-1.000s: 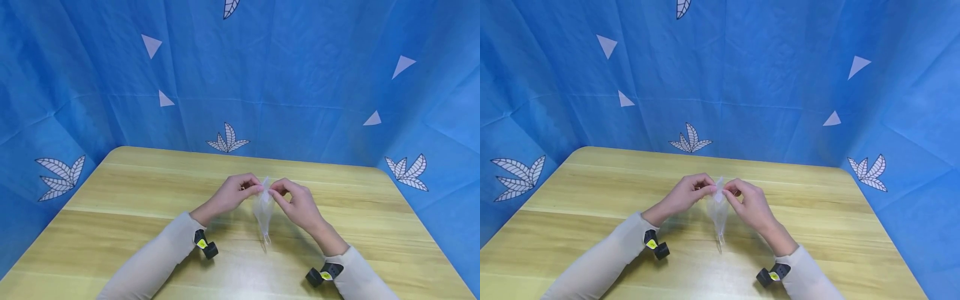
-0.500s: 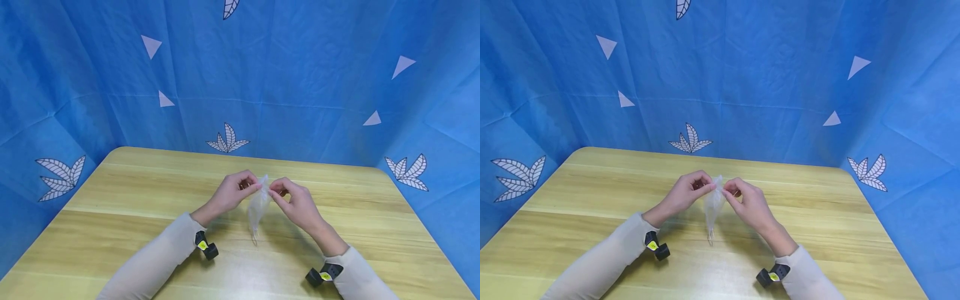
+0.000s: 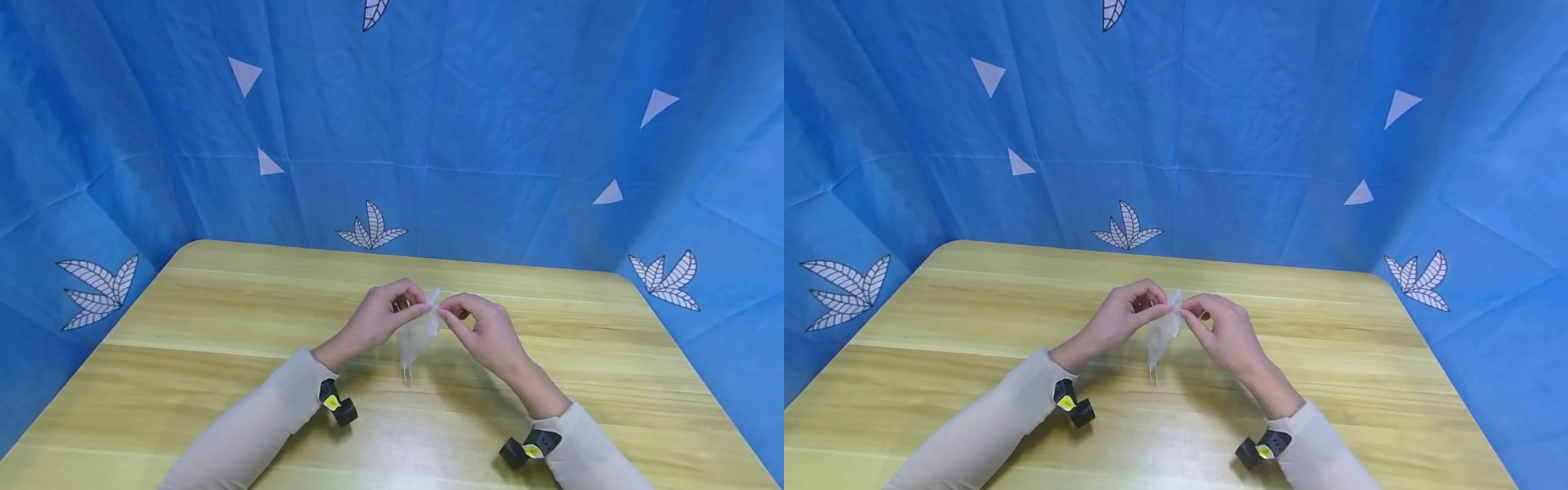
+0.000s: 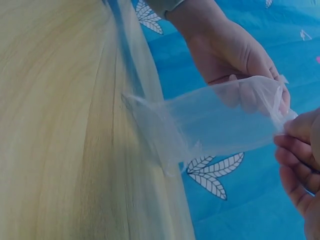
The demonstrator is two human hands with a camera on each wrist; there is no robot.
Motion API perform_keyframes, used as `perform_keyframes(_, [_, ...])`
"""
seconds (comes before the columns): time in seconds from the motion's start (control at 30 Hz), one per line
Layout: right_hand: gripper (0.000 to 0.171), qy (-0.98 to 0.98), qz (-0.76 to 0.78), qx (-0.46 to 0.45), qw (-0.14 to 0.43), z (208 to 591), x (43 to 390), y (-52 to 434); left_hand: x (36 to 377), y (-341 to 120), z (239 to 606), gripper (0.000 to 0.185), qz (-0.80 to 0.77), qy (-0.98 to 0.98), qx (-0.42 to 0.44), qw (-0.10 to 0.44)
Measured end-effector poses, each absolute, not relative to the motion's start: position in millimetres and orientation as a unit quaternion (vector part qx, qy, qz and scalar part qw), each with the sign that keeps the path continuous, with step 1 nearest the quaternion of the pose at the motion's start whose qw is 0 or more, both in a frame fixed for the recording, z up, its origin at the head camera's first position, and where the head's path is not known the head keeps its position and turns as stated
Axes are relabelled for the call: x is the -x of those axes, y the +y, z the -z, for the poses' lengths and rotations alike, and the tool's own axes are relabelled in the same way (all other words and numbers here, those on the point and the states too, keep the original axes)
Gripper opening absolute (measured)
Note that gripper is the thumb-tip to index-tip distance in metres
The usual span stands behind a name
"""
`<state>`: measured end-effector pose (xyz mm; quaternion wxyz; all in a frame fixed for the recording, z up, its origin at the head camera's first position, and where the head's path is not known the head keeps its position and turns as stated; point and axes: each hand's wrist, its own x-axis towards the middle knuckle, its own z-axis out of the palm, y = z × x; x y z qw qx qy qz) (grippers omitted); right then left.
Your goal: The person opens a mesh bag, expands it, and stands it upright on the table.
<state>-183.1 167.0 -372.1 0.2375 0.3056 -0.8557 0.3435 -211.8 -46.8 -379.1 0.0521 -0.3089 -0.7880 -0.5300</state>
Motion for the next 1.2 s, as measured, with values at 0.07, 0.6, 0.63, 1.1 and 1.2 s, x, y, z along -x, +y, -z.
perform_keyframes(0.07, [0.01, -0.854, -0.345, -0.307, 0.239, 371.8, 182.8, 167.1, 212.1, -46.3, 379.7, 0.006, 0.527, -0.789, 0.309, 0.054])
perform_keyframes(0.6, [0.01, -0.862, -0.349, -0.299, 0.216, 369.1, 180.1, 164.5, 211.3, -46.4, 377.5, 0.014, 0.514, -0.801, 0.306, 0.025])
perform_keyframes(0.63, [0.01, -0.861, -0.349, -0.299, 0.216, 369.4, 180.2, 164.6, 211.1, -46.3, 377.4, 0.012, 0.514, -0.8, 0.306, 0.032])
perform_keyframes(1.1, [0.011, -0.864, -0.397, -0.259, 0.167, 369.0, 179.6, 163.5, 209.4, -44.6, 378.4, 0.008, 0.525, -0.797, 0.292, 0.055])
perform_keyframes(1.2, [0.015, -0.874, -0.4, -0.24, 0.138, 369.0, 180.4, 162.3, 209.7, -45.0, 379.3, 0.008, 0.518, -0.798, 0.305, 0.045])
